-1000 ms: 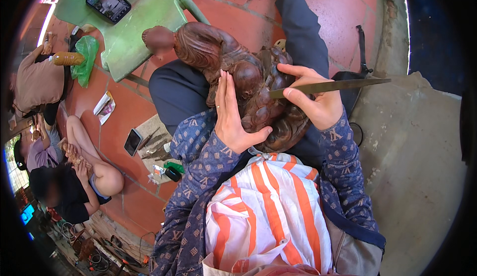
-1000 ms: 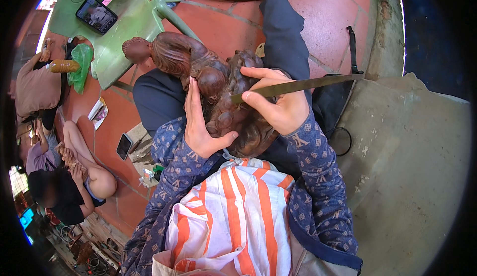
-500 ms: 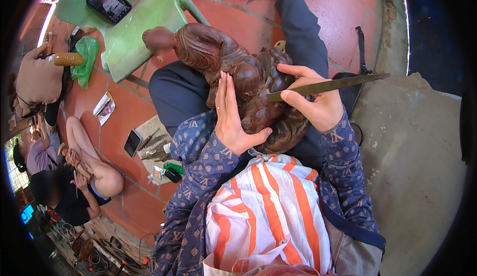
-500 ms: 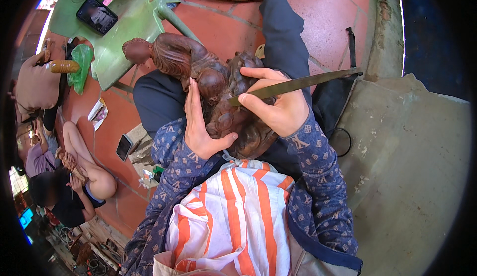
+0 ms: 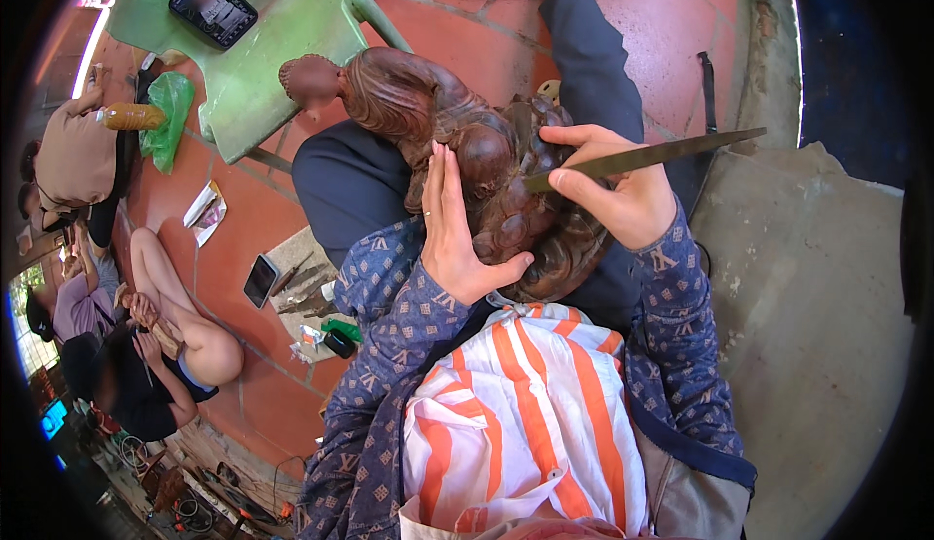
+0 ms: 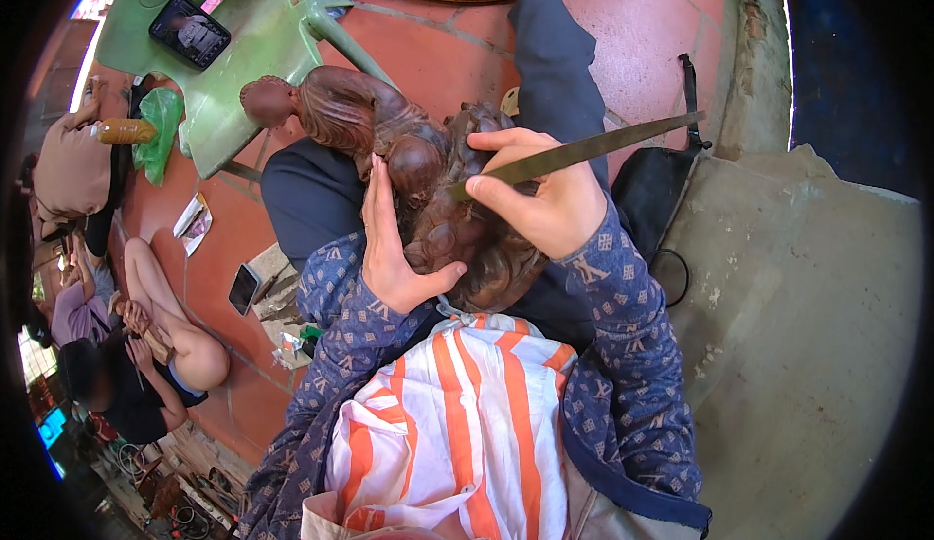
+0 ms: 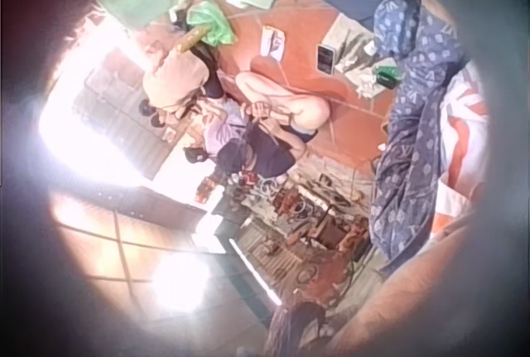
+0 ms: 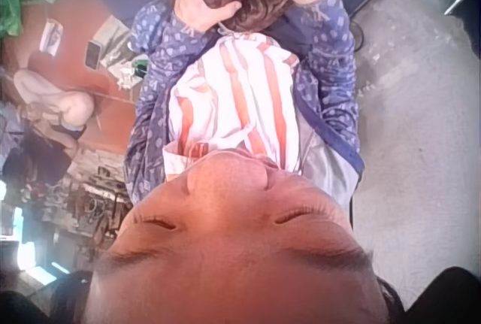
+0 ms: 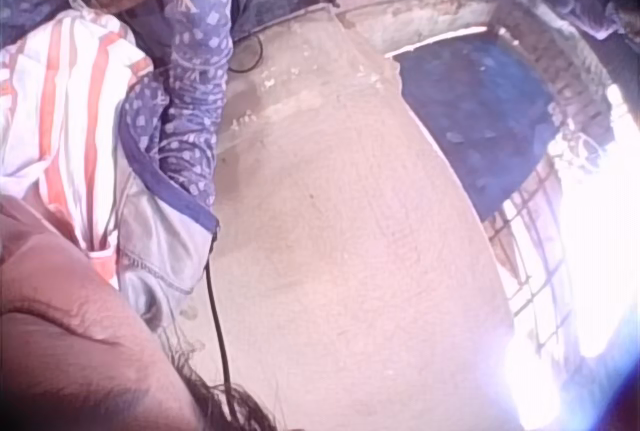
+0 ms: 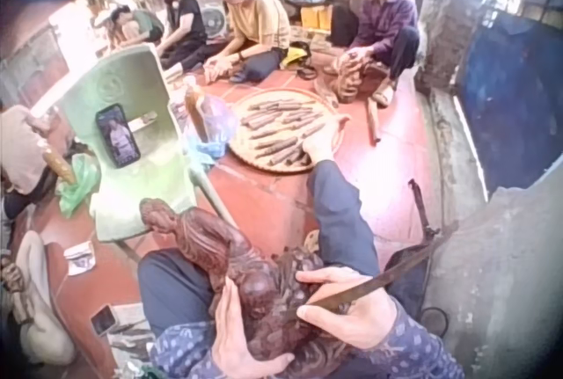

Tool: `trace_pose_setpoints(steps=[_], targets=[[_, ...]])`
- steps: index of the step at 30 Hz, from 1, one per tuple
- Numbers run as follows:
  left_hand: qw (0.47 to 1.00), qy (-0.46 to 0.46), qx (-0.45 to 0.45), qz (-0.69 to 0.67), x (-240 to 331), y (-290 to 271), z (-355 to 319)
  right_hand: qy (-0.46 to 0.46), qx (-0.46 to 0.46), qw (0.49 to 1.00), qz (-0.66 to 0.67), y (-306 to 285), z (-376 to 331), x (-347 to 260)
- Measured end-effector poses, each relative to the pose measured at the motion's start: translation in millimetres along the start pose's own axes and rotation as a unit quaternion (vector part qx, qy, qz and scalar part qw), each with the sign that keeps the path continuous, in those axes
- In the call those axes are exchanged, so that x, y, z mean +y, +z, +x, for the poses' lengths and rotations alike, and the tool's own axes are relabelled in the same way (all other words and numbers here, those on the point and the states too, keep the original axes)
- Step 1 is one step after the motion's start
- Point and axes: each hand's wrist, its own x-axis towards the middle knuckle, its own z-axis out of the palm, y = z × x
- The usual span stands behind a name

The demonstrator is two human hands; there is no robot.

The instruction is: The person carves a wooden figurine using a metal file, holding the object in their lap and filing specific details on the surface. The person occasionally pauses to inspect the carved areas with their hand.

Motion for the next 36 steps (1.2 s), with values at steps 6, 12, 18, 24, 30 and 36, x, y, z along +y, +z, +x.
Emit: trace_pose_setpoints(steps=[6,12,18,24,30,36], targets=[[1.000,-0.005,-0.002,-0.005,0.6,-0.2,1.0,0.004,-0.015,0.998,0.060,-5.9,2.5,4.5],[1.000,-0.003,-0.004,-0.004,-0.3,-0.2,0.9,-0.007,0.026,0.989,0.146,-6.2,-13.8,12.2],[1.000,-0.005,-0.006,-0.005,-1.0,0.8,0.7,-0.108,0.054,0.992,-0.044,10.1,-20.9,7.1],[1.000,-0.002,-0.007,-0.004,-0.5,-0.4,0.6,-0.052,0.052,0.997,0.021,5.2,-17.3,8.1],[0.996,-0.008,-0.007,-0.090,-7.8,-10.7,-2.2,-0.120,0.057,0.988,0.084,-8.2,-27.2,-1.8],[0.967,0.074,-0.001,-0.242,5.9,-49.7,-10.3,-0.134,-0.164,0.976,0.051,12.7,-59.2,-5.3]])
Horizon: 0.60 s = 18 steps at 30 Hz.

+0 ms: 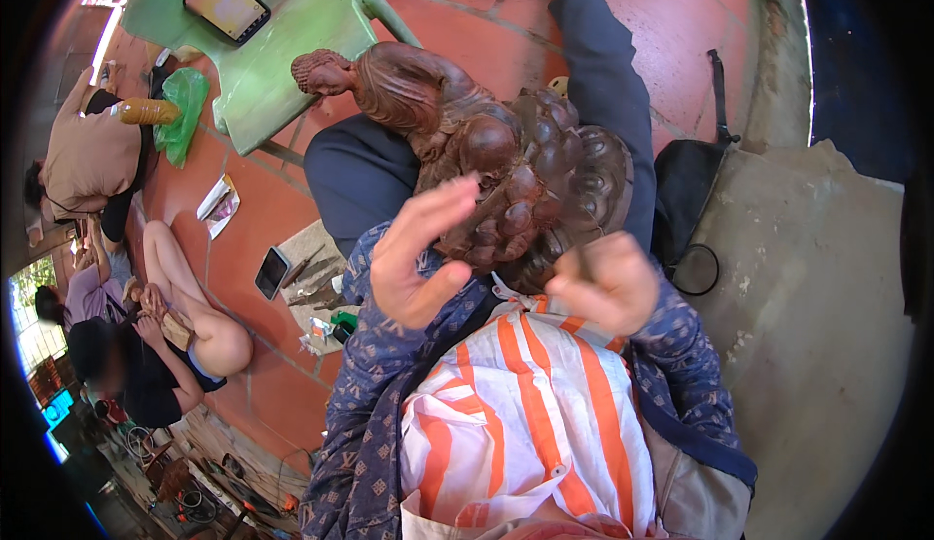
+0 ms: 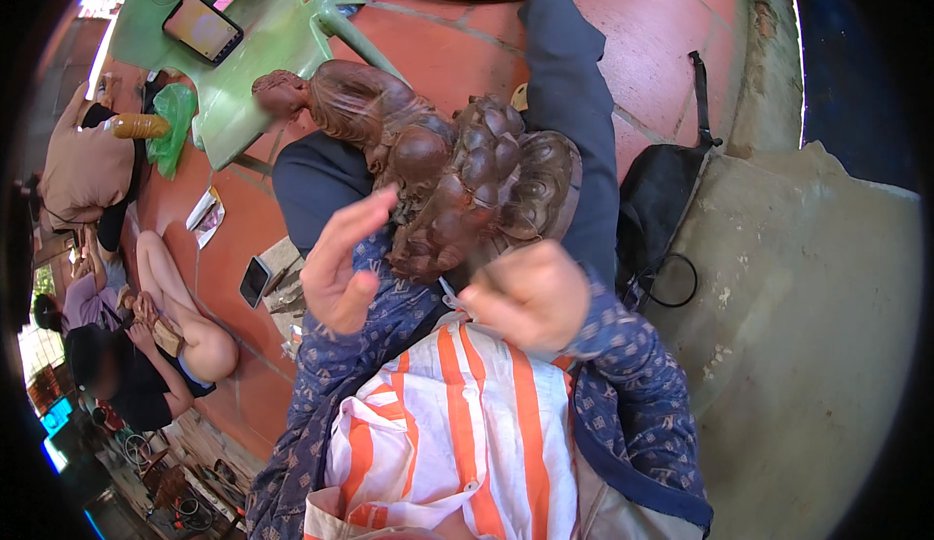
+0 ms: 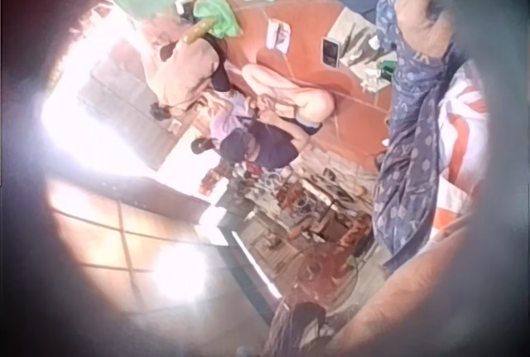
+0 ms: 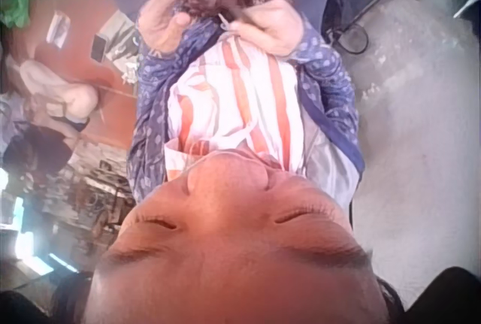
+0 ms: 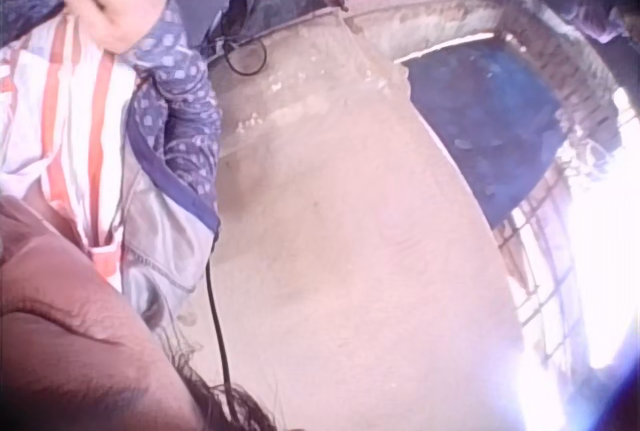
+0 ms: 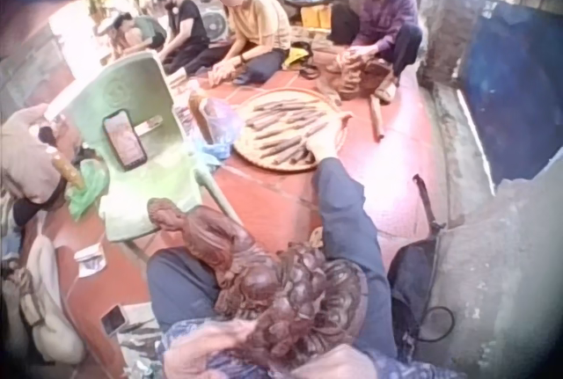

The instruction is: The person carves a wooden figurine using a metal file, holding the object in their lap and filing specific details on the surface. The person occasionally pauses to inspect the carved areas with their hand.

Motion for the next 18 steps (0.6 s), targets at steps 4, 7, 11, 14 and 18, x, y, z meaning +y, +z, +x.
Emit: trace_pose_setpoints(steps=[4,7,11,14,18], targets=[[0.991,-0.028,-0.043,-0.126,17.4,-0.2,-16.3,-0.024,-0.064,0.994,-0.081,47.2,7.8,3.9],[0.970,-0.092,0.051,-0.219,18.0,-5.4,-40.8,-0.001,-0.086,0.994,-0.073,55.9,10.7,2.6],[0.925,-0.156,0.274,-0.214,6.4,-59.7,-60.7,-0.032,-0.088,0.995,-0.039,46.9,10.8,5.7],[0.888,-0.205,0.397,-0.114,-30.1,-134.4,-97.2,-0.070,0.026,0.997,-0.007,29.4,14.3,7.7],[0.802,-0.298,0.507,-0.106,-108.3,-218.7,-231.3,-0.015,0.124,0.991,-0.053,-11.4,6.5,2.9]])
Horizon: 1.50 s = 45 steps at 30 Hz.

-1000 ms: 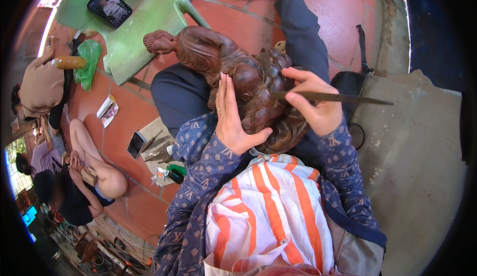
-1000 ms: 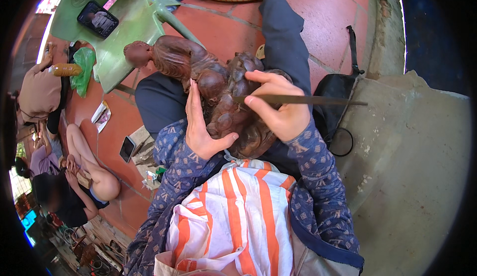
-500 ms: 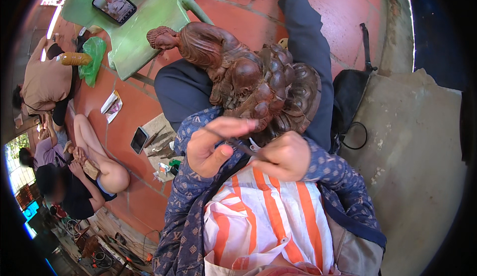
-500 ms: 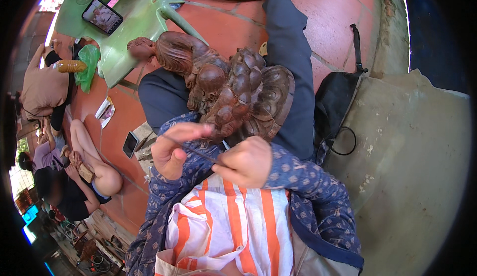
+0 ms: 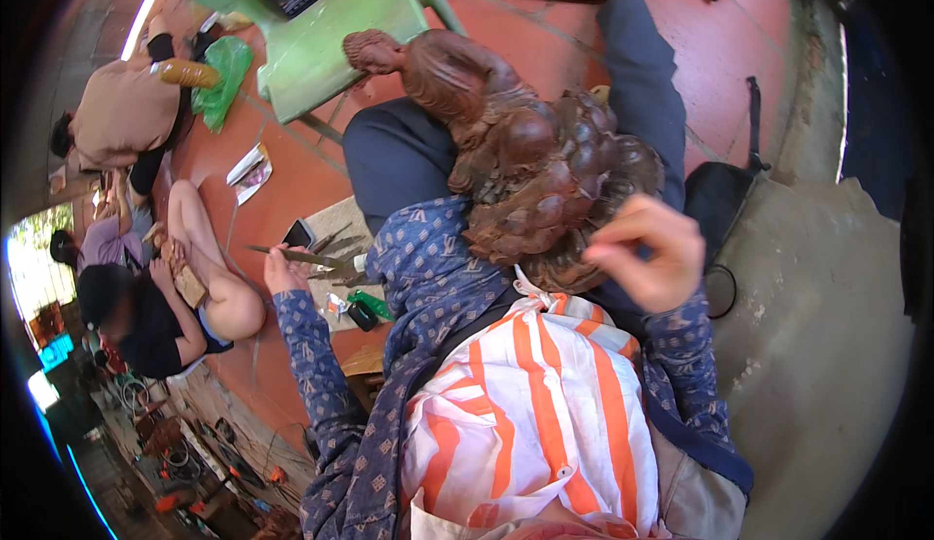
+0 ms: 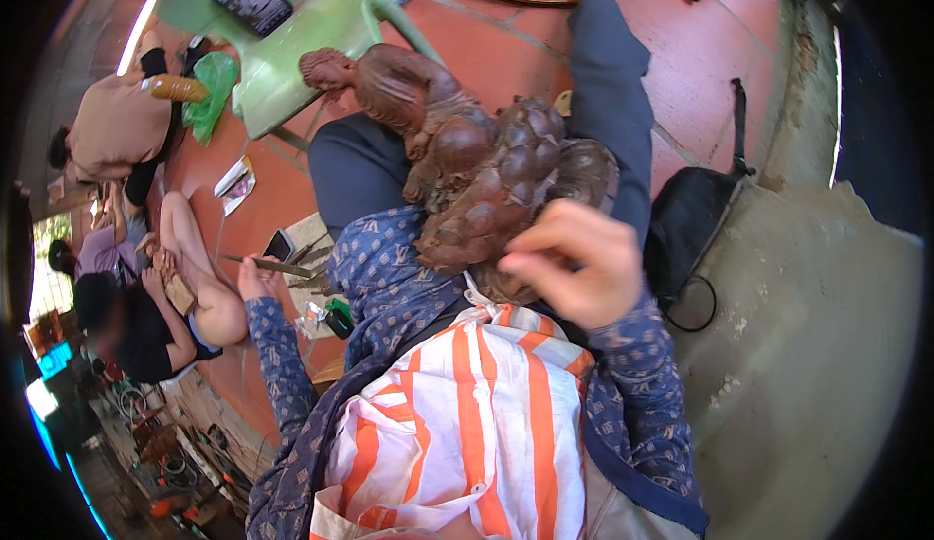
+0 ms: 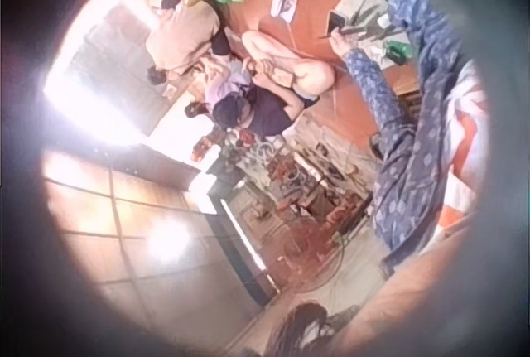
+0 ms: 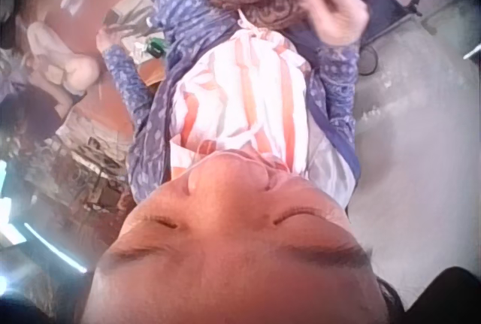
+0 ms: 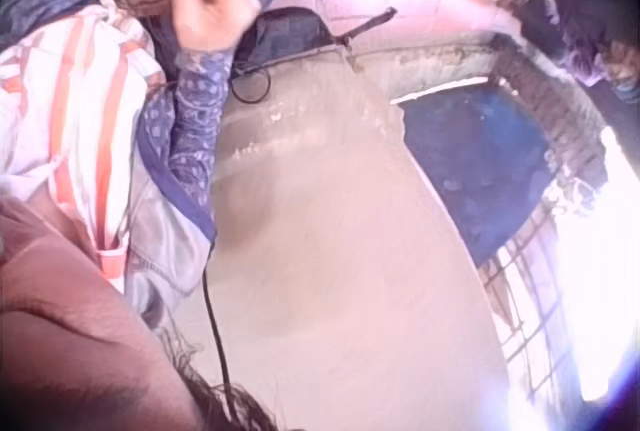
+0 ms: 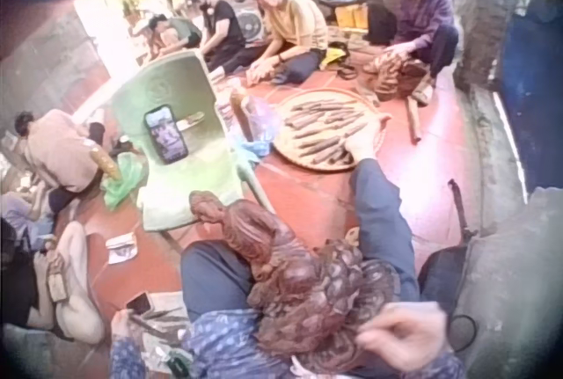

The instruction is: The person carves a wooden figurine using a metal file, holding the object in their lap and filing specific details on the surface. The person occasionally pauses to inspect the carved areas with their hand.

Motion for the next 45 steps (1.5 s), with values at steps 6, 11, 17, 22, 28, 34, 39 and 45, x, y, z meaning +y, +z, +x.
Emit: trace_pose_setpoints(steps=[6,11,17,22,28,34,39,45], targets=[[0.956,-0.253,0.143,0.028,-96.2,-93.1,8.5,0.136,0.284,0.949,-0.033,-50.4,-18.4,71.8],[0.934,-0.273,0.227,-0.035,-128.0,-54.8,-13.5,0.183,0.307,0.934,-0.011,-65.7,-16.4,126.0],[0.920,-0.231,0.315,-0.026,-152.9,-36.9,-3.9,0.133,0.243,0.958,-0.079,-70.7,-26.0,214.2],[0.915,-0.231,0.326,-0.055,-164.4,-52.6,12.4,0.159,0.243,0.953,-0.092,-72.5,-23.8,211.0],[0.910,-0.217,0.347,-0.067,-174.4,-50.4,20.8,0.162,0.244,0.950,-0.105,-75.3,-24.0,206.5],[0.907,-0.242,0.336,-0.078,-176.6,-84.0,13.4,0.162,0.242,0.951,-0.099,-76.5,-27.5,215.5],[0.899,-0.233,0.370,-0.006,-178.8,-75.1,-3.4,0.164,0.244,0.952,-0.079,-80.5,-27.5,216.8],[0.878,-0.239,0.411,-0.058,-191.6,-121.5,-2.0,0.174,0.237,0.954,-0.064,-74.7,-28.2,222.4]])
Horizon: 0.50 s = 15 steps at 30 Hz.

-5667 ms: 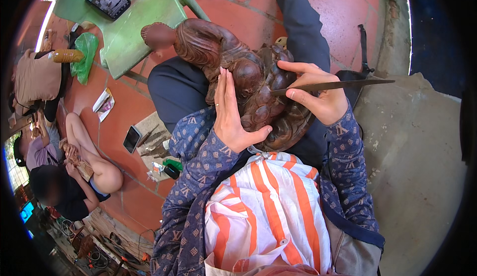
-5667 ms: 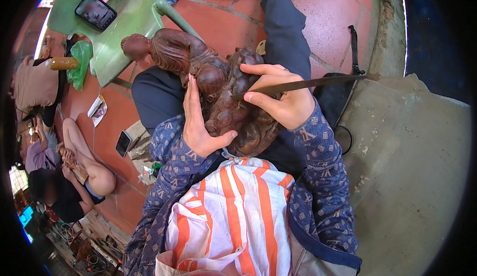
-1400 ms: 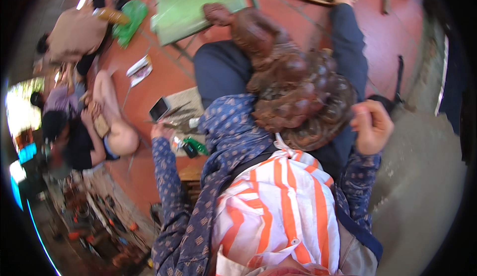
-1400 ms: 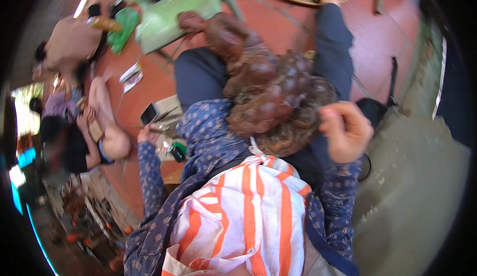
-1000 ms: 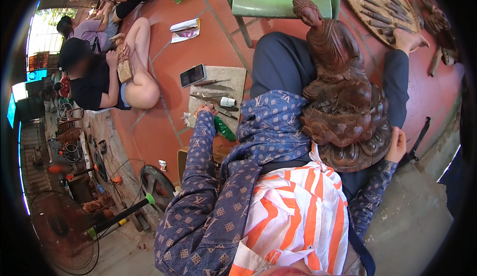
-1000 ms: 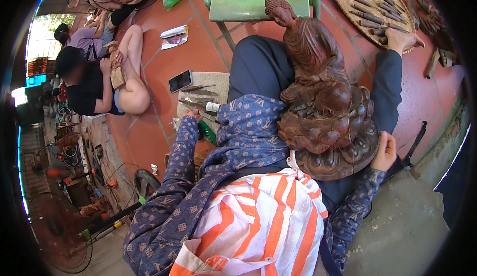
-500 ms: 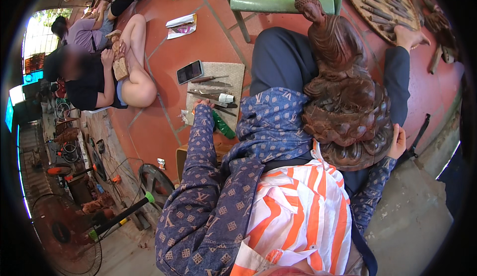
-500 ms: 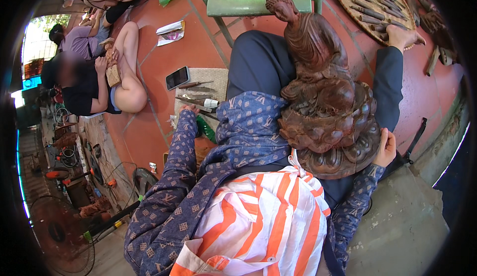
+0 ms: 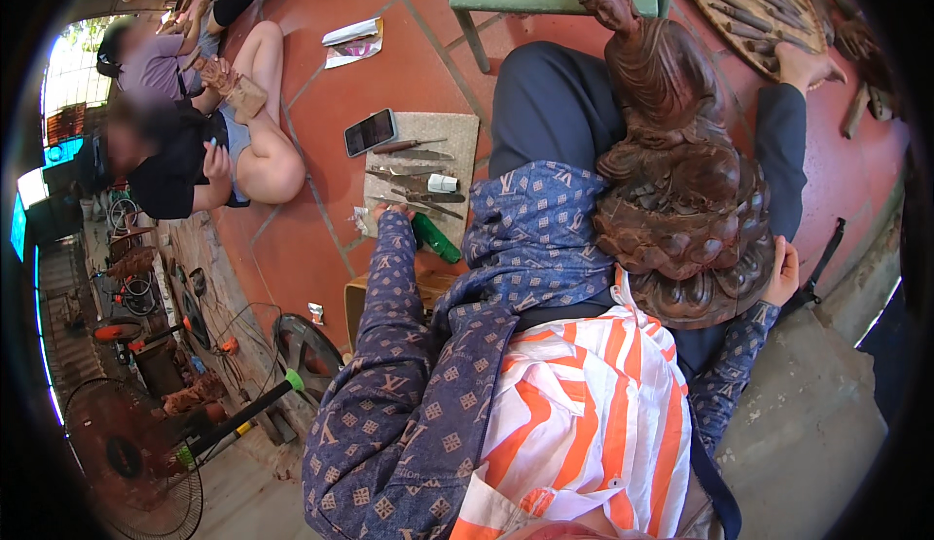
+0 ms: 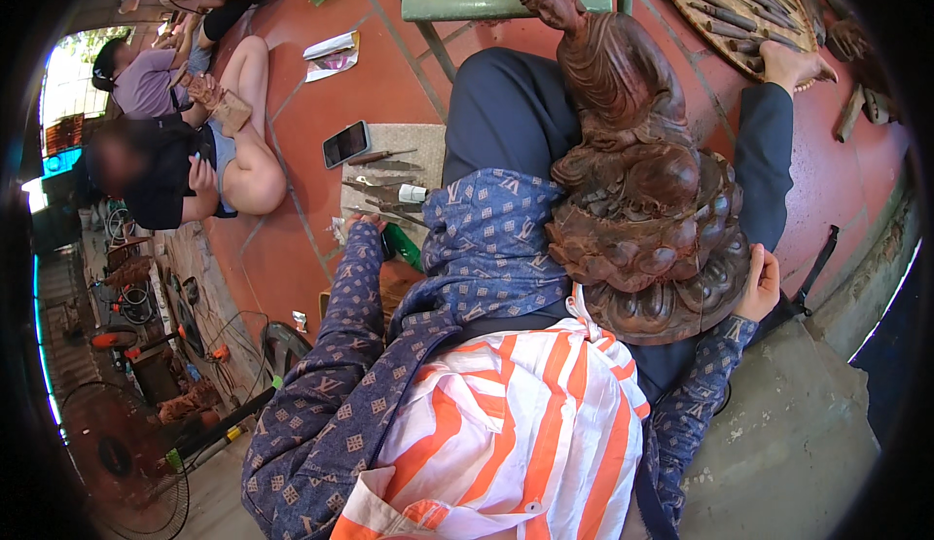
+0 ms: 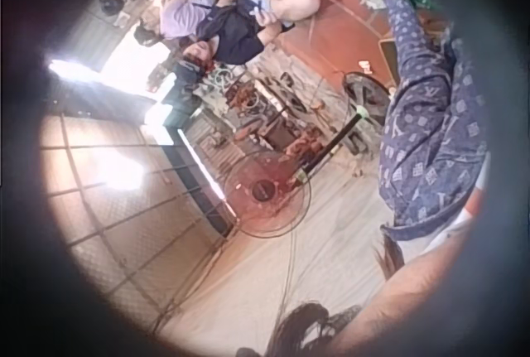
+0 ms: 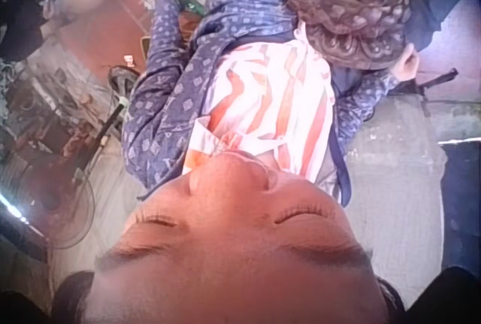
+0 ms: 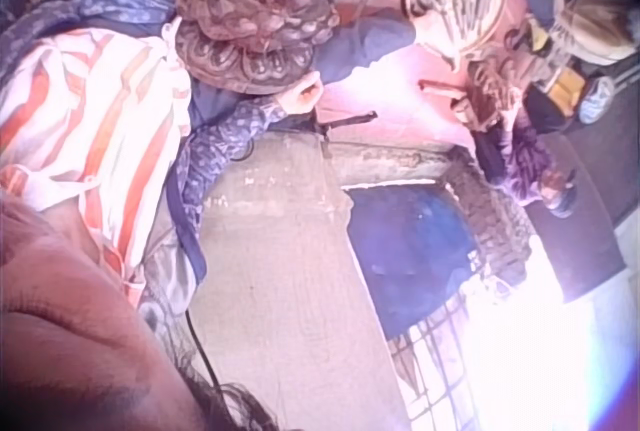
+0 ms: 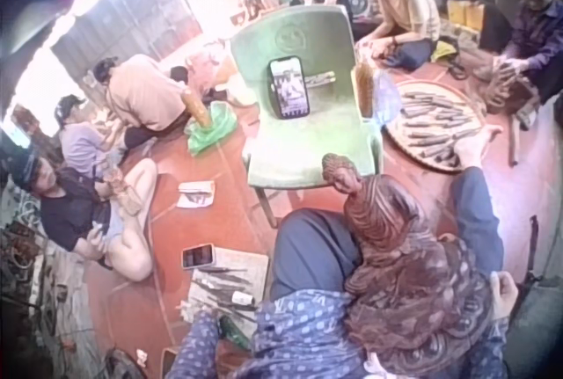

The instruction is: The person carves a wooden figurine using a metal file, holding the object in their lap and filing specific details on the surface. The person occasionally pauses to inspect the carved areas with their hand.

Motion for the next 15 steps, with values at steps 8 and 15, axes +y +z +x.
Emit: trace_pose_setpoints(steps=[8,15], targets=[[0.836,0.214,0.022,0.504,6.5,23.5,-38.1,0.000,0.008,1.000,0.002,-3.3,0.7,-4.1],[0.830,0.165,0.023,0.532,7.3,67.6,-68.5,-0.006,0.022,0.999,-0.035,-2.4,-2.0,-10.4]])
